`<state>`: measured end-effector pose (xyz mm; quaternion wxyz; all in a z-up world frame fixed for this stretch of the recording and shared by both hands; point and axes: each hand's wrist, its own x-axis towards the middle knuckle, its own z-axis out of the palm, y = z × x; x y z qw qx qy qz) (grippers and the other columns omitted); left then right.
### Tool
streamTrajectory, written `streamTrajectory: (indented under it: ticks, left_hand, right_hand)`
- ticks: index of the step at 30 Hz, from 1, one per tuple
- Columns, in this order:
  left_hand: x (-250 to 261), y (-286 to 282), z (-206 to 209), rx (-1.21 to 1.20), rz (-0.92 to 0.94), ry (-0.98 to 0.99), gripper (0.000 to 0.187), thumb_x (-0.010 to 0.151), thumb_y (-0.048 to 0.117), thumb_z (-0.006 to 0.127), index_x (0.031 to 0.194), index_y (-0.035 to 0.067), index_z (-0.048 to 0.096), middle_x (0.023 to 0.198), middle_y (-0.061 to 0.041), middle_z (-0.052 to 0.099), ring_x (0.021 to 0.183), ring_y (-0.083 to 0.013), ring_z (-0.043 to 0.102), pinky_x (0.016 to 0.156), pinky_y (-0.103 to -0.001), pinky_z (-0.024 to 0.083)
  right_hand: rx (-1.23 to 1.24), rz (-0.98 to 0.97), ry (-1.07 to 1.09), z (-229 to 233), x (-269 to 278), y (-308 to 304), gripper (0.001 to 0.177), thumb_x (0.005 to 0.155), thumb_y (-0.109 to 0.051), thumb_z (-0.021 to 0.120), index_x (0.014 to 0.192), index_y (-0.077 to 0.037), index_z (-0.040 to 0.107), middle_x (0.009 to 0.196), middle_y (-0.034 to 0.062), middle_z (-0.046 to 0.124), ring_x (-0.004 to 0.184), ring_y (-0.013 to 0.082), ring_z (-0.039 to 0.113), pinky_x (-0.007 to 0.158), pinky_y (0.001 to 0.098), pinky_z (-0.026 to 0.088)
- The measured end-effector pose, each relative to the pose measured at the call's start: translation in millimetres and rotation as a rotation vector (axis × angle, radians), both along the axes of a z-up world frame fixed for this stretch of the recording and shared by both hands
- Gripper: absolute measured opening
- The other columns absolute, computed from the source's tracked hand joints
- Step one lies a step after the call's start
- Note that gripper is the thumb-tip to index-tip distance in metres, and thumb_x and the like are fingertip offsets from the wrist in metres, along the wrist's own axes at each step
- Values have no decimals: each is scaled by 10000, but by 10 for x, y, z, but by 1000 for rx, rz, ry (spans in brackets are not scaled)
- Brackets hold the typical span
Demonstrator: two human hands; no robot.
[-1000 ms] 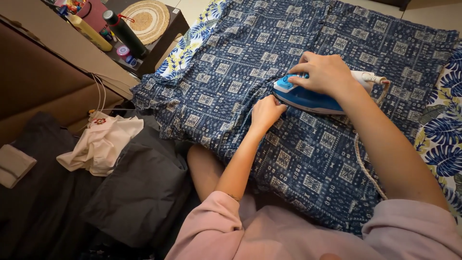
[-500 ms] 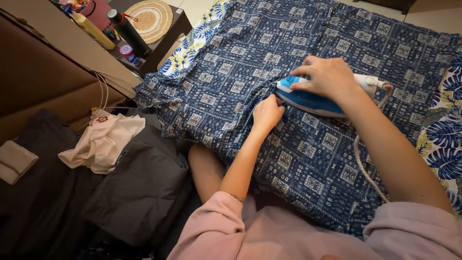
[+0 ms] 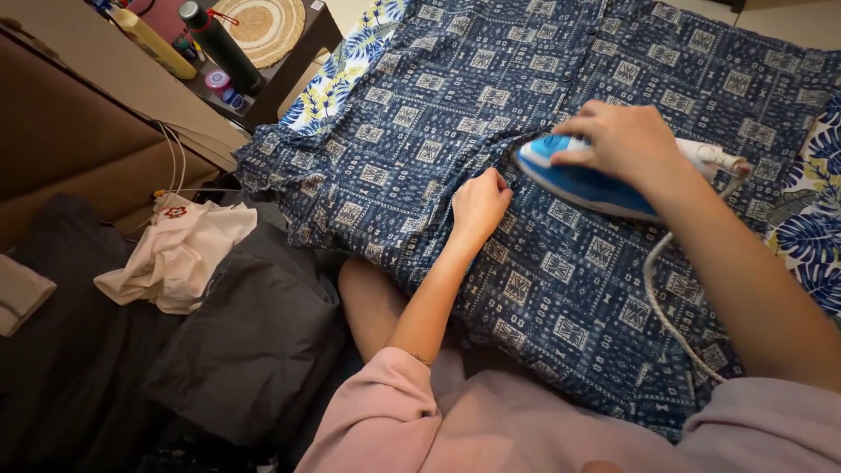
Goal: Ironing a blue patterned shirt on an ironing surface.
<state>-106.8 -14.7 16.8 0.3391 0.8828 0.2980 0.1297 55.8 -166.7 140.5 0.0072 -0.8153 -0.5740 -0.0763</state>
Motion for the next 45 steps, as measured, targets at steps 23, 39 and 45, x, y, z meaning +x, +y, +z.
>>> streamTrajectory:
  ticks: [23, 39, 45]
  left_hand:
    - [-442, 37, 218, -78, -94, 189, 251, 768, 326, 774, 908, 117, 790, 893, -91, 768, 897, -289, 732, 800, -424, 562]
    - [-535, 67, 39, -20, -111, 64, 221, 816, 295, 705, 867, 95, 785, 871, -127, 764, 862, -324, 732, 789, -452, 561]
    - [-592, 83, -66, 21, -122, 23, 241, 787, 305, 702, 827, 83, 786, 849, -147, 757, 853, -349, 724, 772, -469, 561]
  right_hand:
    - [45, -80, 47, -2, -230, 94, 578, 774, -685, 715, 1226, -328, 762, 1114, 13, 713, 912, 226, 731, 732, 373, 573]
    - [-13, -288, 103, 97, -1029, -361, 547, 797, -623, 727, 1240, -303, 756, 1050, 34, 708, 777, 278, 727, 671, 412, 591]
    - [42, -216, 102, 123, -1249, 25, 512, 803, -589, 745, 1214, -285, 770, 1046, 39, 706, 775, 282, 721, 670, 406, 584]
